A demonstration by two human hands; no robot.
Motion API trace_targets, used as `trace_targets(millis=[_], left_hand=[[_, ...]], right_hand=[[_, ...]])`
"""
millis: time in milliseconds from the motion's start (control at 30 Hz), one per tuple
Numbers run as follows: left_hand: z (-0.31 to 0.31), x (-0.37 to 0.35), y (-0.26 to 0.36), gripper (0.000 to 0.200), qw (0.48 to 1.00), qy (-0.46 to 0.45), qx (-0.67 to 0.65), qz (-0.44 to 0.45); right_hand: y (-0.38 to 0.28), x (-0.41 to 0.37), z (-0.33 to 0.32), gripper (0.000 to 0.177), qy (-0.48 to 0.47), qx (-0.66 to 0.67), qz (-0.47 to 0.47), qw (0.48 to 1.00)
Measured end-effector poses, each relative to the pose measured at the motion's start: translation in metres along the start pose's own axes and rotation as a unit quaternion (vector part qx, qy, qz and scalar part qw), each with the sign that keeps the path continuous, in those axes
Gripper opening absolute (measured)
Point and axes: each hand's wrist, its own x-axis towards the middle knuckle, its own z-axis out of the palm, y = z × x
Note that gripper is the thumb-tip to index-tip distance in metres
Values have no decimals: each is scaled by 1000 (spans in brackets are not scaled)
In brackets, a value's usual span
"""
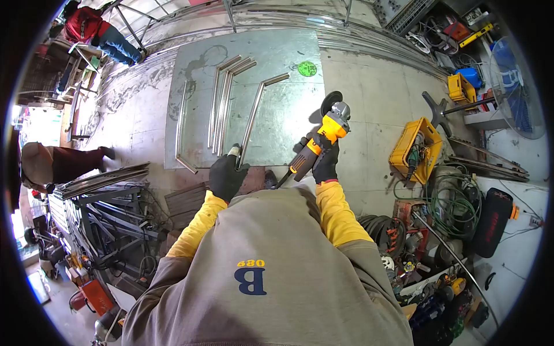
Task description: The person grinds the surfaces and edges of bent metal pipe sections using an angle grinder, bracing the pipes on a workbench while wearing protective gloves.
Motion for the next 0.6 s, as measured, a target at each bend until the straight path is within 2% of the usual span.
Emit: trace_targets(millis=[200,333,400,433,500,533,567,600], left_hand=[[2,-1,-5,61,1000,-8,5,4],[-6,1,-2,58,1000,-9,14,1],[-14,-2,-1,49,997,-39,-52,-52],[-11,-7,-15,49,996,-43,-53,-49],[1,-13,-55,35,985,-74,-152,31],[-1,-15,-58,32,956,-39,-290,-8],[-6,-18,-52,30,905,-14,-422,-52],[-17,-19,-31,29,883,24,-459,-101]], right_hand=[[0,-1,-4,38,-27,53,17,998],[-2,-5,7,36,-3,-5,-6,1000],[-1,-4,5,32,-7,3,-9,1000],[4,-1,3,32,-3,4,-11,1000],[7,3,-6,32,-21,24,19,999],[9,6,-12,32,-24,10,13,1000],[14,9,-13,33,-22,-4,4,1000],[14,9,-13,35,-30,22,3,999]])
